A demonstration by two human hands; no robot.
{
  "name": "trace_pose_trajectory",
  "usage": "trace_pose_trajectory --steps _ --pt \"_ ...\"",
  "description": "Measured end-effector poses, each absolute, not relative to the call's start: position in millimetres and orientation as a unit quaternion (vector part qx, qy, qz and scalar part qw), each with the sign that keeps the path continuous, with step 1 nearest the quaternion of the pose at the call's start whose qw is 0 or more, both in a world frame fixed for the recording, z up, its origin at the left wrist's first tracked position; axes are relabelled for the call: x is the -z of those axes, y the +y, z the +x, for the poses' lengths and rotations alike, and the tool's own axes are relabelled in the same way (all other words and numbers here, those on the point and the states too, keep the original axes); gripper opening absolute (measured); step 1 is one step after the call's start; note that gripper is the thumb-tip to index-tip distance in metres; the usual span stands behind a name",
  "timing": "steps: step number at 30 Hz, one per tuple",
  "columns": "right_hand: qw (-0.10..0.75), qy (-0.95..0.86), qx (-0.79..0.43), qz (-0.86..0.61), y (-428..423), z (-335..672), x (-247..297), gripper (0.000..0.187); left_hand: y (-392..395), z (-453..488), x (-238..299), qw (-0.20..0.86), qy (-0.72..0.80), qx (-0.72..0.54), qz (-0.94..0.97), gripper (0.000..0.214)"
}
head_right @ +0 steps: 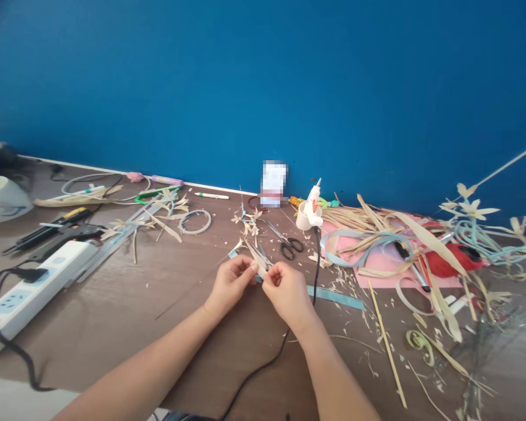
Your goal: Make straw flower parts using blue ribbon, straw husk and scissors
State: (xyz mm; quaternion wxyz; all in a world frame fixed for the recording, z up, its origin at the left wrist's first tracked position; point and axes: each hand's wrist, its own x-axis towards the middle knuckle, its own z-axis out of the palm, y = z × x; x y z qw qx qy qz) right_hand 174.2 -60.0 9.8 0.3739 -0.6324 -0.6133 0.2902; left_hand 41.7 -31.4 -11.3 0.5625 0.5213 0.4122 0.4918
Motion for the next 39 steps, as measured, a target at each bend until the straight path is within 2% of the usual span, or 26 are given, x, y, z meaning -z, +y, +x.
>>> trace_pose_trajectory --steps 7,9,14,19,23,28,30,33,36,39 --pt "0.377 -0.628 -0.291 -0.616 -60 171 -14 0.008 -34 43 6 0.608 0.379 -0.463 0.522 0.018" --pt "0.379 -0.631 -0.278 -0.618 -62 170 -16 0.010 -36 42 3 0.577 0.378 -0.453 0.564 0.016" --pt "0.381 -0.638 -0.260 -0.617 -66 170 -19 0.015 -42 36 -2 0.420 0.364 -0.465 0.689 0.011" --pt "0.401 -0.618 -0.305 -0.603 -65 172 -19 0.014 -47 35 -2 0.393 0.359 -0.513 0.673 0.009" --pt "0.409 -0.602 -0.316 -0.609 -64 174 -16 0.014 -46 38 0 0.439 0.387 -0.521 0.621 0.015" --pt "0.431 -0.574 -0.330 -0.613 -62 178 -15 0.006 -36 41 5 0.611 0.402 -0.495 0.469 0.021" --pt "0.445 -0.561 -0.345 -0.606 -61 178 -16 0.012 -32 42 7 0.649 0.402 -0.492 0.419 0.023" --pt "0.450 -0.564 -0.362 -0.590 -60 176 -18 0.021 -31 43 8 0.676 0.392 -0.484 0.395 0.024" --pt "0.437 -0.579 -0.364 -0.584 -61 174 -16 0.009 -33 44 7 0.687 0.379 -0.475 0.397 0.024" --pt "0.427 -0.590 -0.350 -0.589 -61 175 -14 0.006 -34 44 6 0.695 0.368 -0.466 0.406 0.023"
